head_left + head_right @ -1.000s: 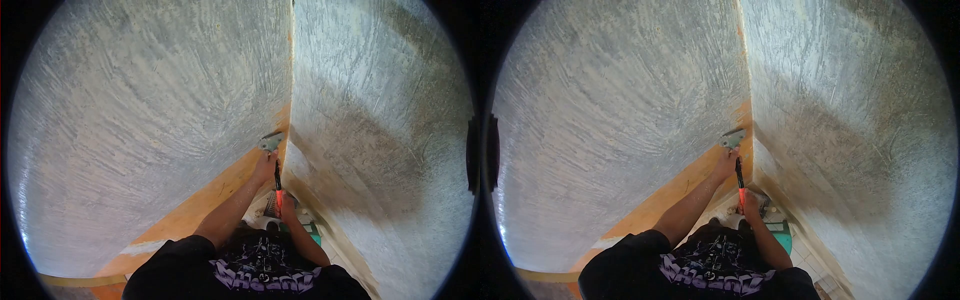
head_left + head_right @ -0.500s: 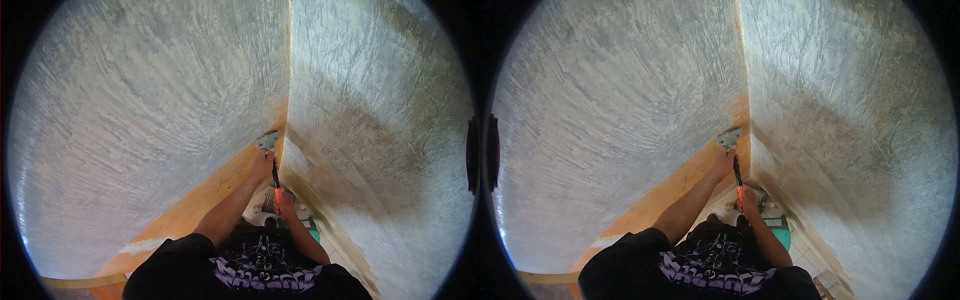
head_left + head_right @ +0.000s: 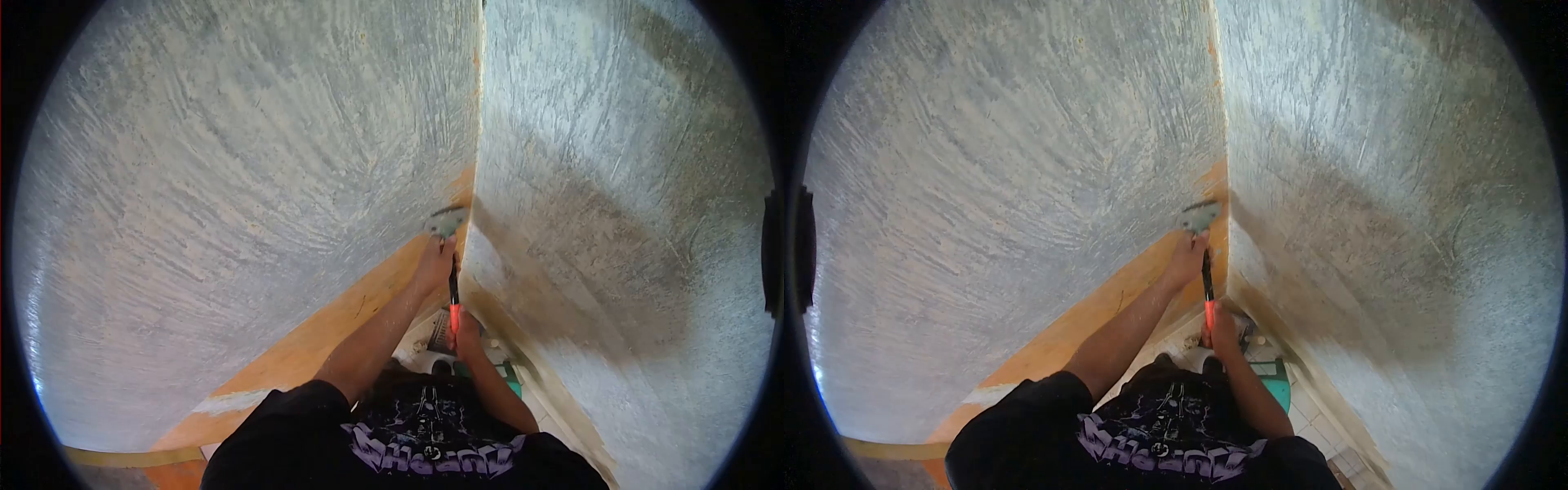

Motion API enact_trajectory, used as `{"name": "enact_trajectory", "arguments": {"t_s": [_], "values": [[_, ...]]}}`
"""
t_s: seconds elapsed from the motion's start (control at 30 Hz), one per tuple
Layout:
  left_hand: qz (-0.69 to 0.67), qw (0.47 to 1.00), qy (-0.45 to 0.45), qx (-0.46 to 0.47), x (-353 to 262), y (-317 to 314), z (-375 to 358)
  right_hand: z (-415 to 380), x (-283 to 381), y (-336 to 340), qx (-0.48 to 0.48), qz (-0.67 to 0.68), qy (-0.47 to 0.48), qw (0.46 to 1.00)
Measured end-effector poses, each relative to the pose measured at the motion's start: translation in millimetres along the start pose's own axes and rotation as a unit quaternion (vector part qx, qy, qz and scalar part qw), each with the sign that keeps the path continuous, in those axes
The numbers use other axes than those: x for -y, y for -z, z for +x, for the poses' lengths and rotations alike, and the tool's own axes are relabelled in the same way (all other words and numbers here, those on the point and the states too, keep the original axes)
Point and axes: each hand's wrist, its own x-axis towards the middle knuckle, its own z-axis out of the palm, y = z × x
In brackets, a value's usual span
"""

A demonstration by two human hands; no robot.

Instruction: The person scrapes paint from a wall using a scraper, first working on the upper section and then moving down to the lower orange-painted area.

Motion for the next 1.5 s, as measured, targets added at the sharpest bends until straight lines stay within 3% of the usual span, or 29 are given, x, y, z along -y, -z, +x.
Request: {"name": "enact_trajectory", "arguments": {"t_s": [0.37, 0.57, 0.77, 0.87, 0.97, 1.27, 1.5], "values": [[0.043, 0.998, 0.031, 0.02, -17.7, 0.9, 2.8, 2.9, -16.2, 5.9, -0.01, 0.008, -0.009, 1.0], [0.022, 0.998, 0.058, 0.026, 8.8, 8.3, 0.0, 1.6, -26.4, 9.4, -0.001, -0.006, -0.011, 1.0], [0.013, 0.999, -0.04, 0.013, -42.5, -6.0, 7.4, -3.0, 8.1, -5.7, 0.007, 0.016, 0.017, 1.0], [0.044, 0.998, -0.033, 0.026, -25.3, 0.7, 5.6, -3.1, 7.8, -5.1, 0.003, -0.007, 0.012, 1.0], [0.121, 0.991, 0.056, 0.017, 26.1, 15.9, -1.4, -4.7, -25.5, 5.1, 0.029, -0.011, -0.01, 0.999], [-0.011, 0.997, 0.071, 0.015, 9.7, 6.3, -16.4, -6.1, -22.6, 21.9, -0.012, -0.068, -0.024, 0.997], [-0.035, 0.996, 0.03, -0.071, 16.9, 25.5, -62.0, -11.3, -24.0, 27.9, 0.027, -0.186, 0.011, 0.982]]}}
